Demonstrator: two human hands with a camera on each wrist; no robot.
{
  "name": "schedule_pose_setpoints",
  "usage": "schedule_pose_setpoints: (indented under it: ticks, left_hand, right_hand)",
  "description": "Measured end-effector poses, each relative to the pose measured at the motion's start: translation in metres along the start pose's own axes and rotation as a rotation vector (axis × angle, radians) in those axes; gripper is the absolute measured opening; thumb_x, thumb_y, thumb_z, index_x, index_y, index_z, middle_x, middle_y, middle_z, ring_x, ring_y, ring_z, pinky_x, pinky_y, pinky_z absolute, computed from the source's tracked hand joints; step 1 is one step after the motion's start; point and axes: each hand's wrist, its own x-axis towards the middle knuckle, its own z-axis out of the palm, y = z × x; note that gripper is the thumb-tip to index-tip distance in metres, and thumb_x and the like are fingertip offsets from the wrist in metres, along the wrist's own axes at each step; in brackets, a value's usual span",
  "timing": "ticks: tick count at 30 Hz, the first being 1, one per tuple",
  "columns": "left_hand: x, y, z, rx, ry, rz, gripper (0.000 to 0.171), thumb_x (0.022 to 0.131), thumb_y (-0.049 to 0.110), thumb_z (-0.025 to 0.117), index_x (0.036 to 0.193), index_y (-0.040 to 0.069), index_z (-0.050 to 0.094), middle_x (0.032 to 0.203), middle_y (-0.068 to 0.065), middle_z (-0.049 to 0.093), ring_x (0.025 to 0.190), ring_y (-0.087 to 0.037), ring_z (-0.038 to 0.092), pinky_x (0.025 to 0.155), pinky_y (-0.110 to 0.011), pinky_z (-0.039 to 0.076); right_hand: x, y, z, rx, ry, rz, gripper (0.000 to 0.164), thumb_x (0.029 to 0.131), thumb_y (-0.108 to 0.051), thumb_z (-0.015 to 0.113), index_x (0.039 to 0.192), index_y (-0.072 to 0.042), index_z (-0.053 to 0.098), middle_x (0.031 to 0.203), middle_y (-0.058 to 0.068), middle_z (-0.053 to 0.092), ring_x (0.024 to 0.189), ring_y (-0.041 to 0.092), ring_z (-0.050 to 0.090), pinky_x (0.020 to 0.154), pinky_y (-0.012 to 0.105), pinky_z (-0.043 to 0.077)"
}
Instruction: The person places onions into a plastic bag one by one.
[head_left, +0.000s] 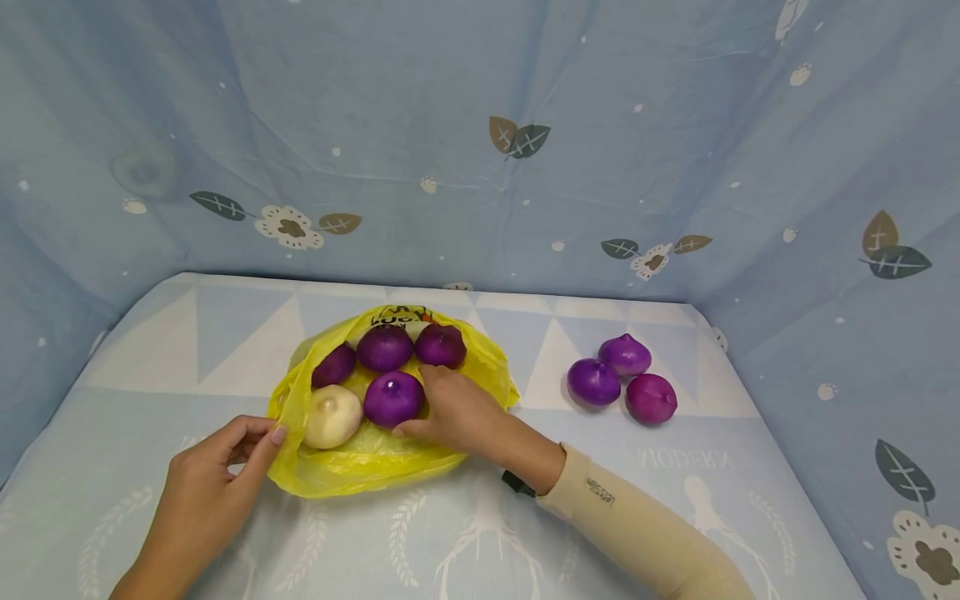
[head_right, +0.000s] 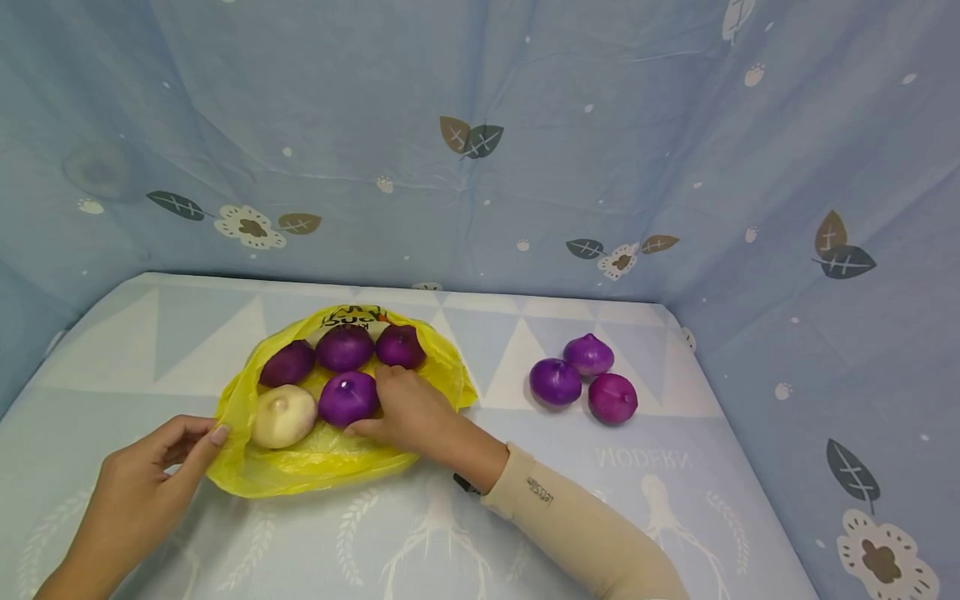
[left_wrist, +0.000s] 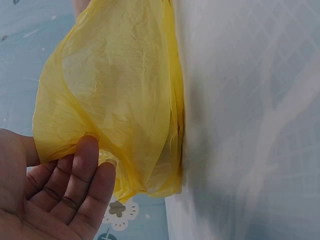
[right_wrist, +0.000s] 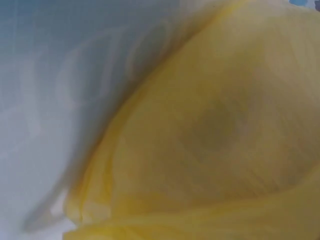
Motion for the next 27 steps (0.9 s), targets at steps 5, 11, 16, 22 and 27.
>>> schedule_pose_setpoints:
  ticks: [5, 11, 16, 22, 27]
  left_hand:
    - [-0.001, 0.001, -0.001, -0.003, 0.001, -0.004, 0.004, 0.100, 0.018, 0.075, 0.102, 0.015, 0.074, 0.083, 0.010, 0.070, 0.075, 0.003, 0.061, 0.056, -0.015, 0.043]
    - [-0.002, 0.002, -0.001, -0.012, 0.018, 0.006, 0.005, 0.099, 0.017, 0.075, 0.102, 0.013, 0.074, 0.083, 0.009, 0.069, 0.073, 0.003, 0.061, 0.055, -0.015, 0.043]
    - [-0.003, 0.002, -0.002, -0.006, 0.024, -0.006, 0.004, 0.100, 0.017, 0.075, 0.102, 0.013, 0.074, 0.083, 0.008, 0.070, 0.073, 0.002, 0.060, 0.056, -0.015, 0.043]
    - [-0.003, 0.001, -0.002, -0.007, 0.015, -0.006, 0.003, 0.100, 0.016, 0.075, 0.102, 0.014, 0.074, 0.083, 0.009, 0.070, 0.073, 0.002, 0.061, 0.055, -0.016, 0.043]
    - [-0.002, 0.001, -0.002, -0.015, 0.006, 0.011, 0.003, 0.099, 0.015, 0.076, 0.102, 0.016, 0.074, 0.084, 0.009, 0.070, 0.075, 0.001, 0.061, 0.055, -0.016, 0.044]
  right_hand:
    - [-0.009, -0.004, -0.016, 0.012, 0.003, 0.036, 0.088, 0.089, -0.052, 0.082, 0.149, 0.002, 0.047, 0.141, 0.015, 0.062, 0.124, 0.027, 0.062, 0.106, 0.038, 0.049]
    - [-0.033, -0.002, -0.041, 0.161, 0.058, 0.035, 0.076, 0.093, -0.044, 0.081, 0.147, 0.000, 0.052, 0.135, 0.014, 0.065, 0.117, 0.028, 0.064, 0.099, 0.041, 0.053]
    - [-0.060, 0.005, -0.065, 0.230, 0.149, 0.045, 0.068, 0.093, -0.037, 0.082, 0.147, -0.006, 0.055, 0.137, 0.009, 0.065, 0.121, 0.025, 0.065, 0.102, 0.039, 0.053]
    - [-0.097, 0.025, -0.078, 0.245, 0.252, 0.084, 0.068, 0.091, -0.031, 0.086, 0.147, -0.009, 0.055, 0.141, 0.004, 0.063, 0.127, 0.020, 0.063, 0.102, 0.036, 0.052]
    - [-0.130, 0.053, -0.083, 0.231, 0.343, 0.121, 0.069, 0.088, -0.028, 0.089, 0.145, -0.010, 0.056, 0.142, 0.003, 0.063, 0.128, 0.023, 0.062, 0.102, 0.039, 0.051]
